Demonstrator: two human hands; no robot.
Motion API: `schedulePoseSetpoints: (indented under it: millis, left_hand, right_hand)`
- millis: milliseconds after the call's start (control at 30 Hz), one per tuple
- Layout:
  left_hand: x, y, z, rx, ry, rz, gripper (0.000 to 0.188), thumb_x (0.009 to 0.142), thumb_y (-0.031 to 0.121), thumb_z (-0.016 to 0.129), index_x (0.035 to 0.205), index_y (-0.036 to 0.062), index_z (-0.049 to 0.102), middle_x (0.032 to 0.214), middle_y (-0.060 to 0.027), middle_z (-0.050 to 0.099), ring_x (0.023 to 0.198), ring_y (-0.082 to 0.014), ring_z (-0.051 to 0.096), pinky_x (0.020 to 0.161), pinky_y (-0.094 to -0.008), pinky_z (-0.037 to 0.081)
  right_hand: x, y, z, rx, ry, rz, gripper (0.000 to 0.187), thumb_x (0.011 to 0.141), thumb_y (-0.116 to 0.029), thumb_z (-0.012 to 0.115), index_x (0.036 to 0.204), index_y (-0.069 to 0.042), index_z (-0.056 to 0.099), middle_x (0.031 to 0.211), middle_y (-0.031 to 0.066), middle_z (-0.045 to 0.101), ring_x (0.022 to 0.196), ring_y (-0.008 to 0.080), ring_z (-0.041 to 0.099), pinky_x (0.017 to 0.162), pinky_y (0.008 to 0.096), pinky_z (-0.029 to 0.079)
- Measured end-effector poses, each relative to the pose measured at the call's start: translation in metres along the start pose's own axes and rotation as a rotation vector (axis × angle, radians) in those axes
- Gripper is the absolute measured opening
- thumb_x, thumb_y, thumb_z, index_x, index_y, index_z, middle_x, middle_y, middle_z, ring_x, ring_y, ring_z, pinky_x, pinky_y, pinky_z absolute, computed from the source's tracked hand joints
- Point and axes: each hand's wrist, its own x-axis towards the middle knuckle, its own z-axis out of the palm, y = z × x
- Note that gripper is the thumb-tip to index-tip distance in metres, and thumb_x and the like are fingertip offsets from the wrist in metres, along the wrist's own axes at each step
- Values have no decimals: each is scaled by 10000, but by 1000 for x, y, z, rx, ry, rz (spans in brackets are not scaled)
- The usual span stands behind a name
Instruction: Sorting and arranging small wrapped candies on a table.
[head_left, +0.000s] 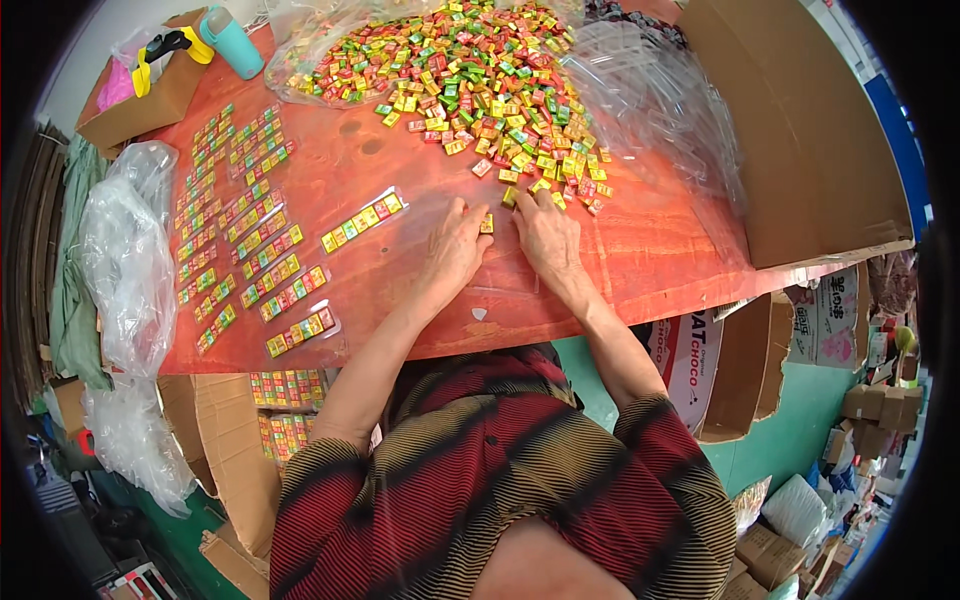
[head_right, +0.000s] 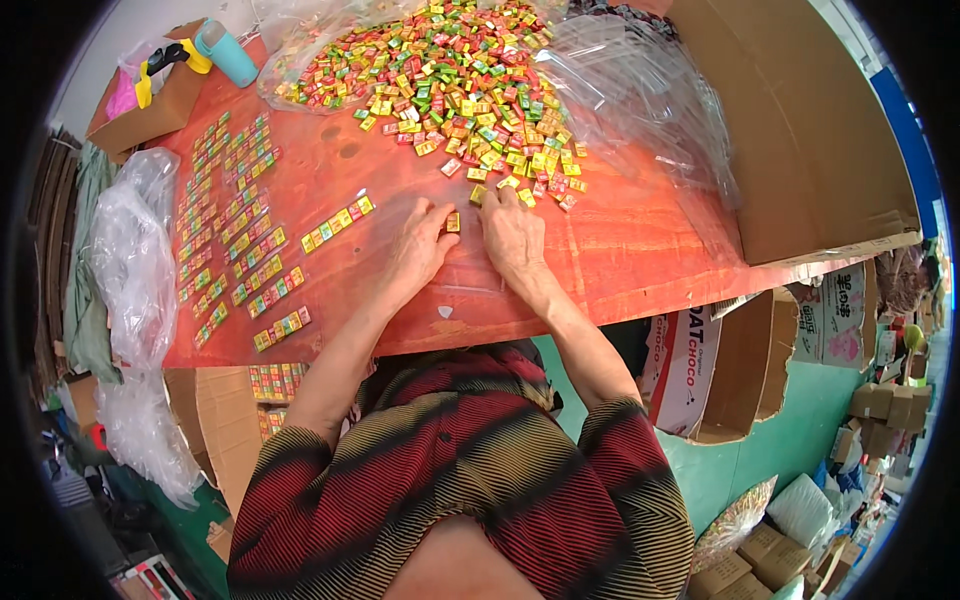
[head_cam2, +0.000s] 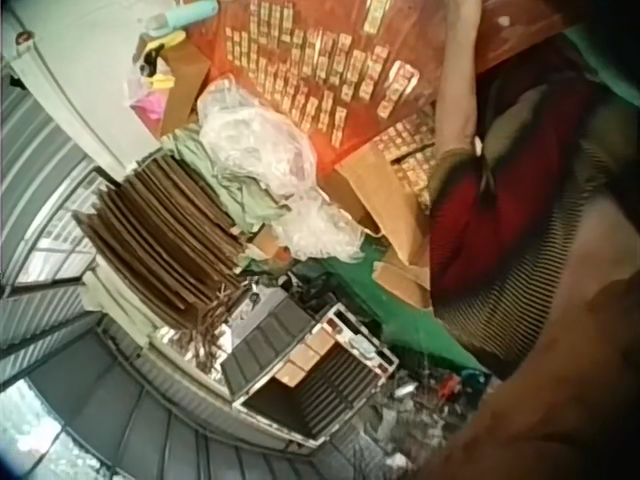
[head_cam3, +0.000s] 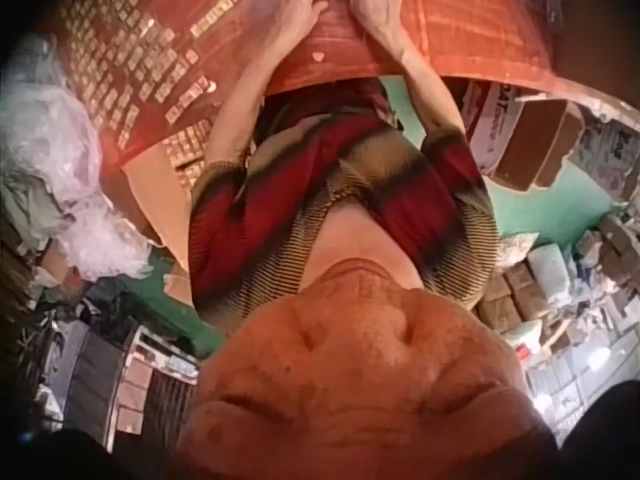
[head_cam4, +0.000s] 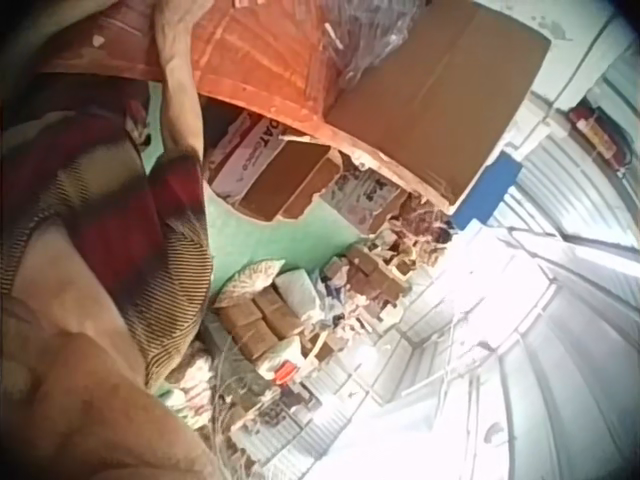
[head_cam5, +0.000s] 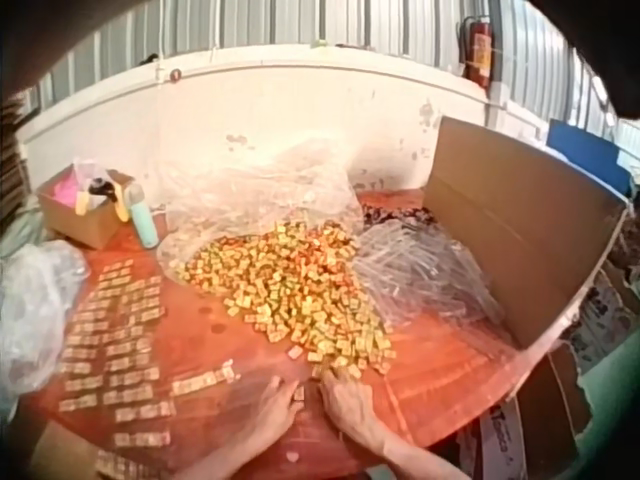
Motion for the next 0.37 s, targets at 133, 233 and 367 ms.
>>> schedulePoseSetpoints:
  millis: [133, 233, 367]
  left_hand:
    - [5, -4, 7, 12, 44, 62, 440, 668, 80, 684, 1082, 65, 535, 936, -150, 469, 832, -341, 527, 691, -423, 439]
    - [7, 1, 10, -14, 37, 80, 443, 661, 85, 689, 1078, 71, 540, 920, -142, 471, 833, -334, 527, 679, -422, 438]
    - [8, 8, 8, -8, -29, 111, 460, 681, 120, 684, 1116, 86, 538, 933, -140, 470, 873, -318, 522, 714, -404, 435]
  right_hand:
    - [-13, 1, 3, 45, 9, -46, 220, 775, -129, 578, 993, -108, 557, 869, 105, 538, 747, 306, 578, 576, 399, 472]
    - [-18, 2, 0, 155, 46, -58, 213, 770, -120, 583, 981, -106, 561, 874, 109, 536, 765, 305, 576, 598, 398, 474]
    - [-4, 11, -24, 69, -24, 215, 260, 781, -130, 583, 1039, -104, 556, 955, 116, 546, 823, 307, 579, 653, 374, 490]
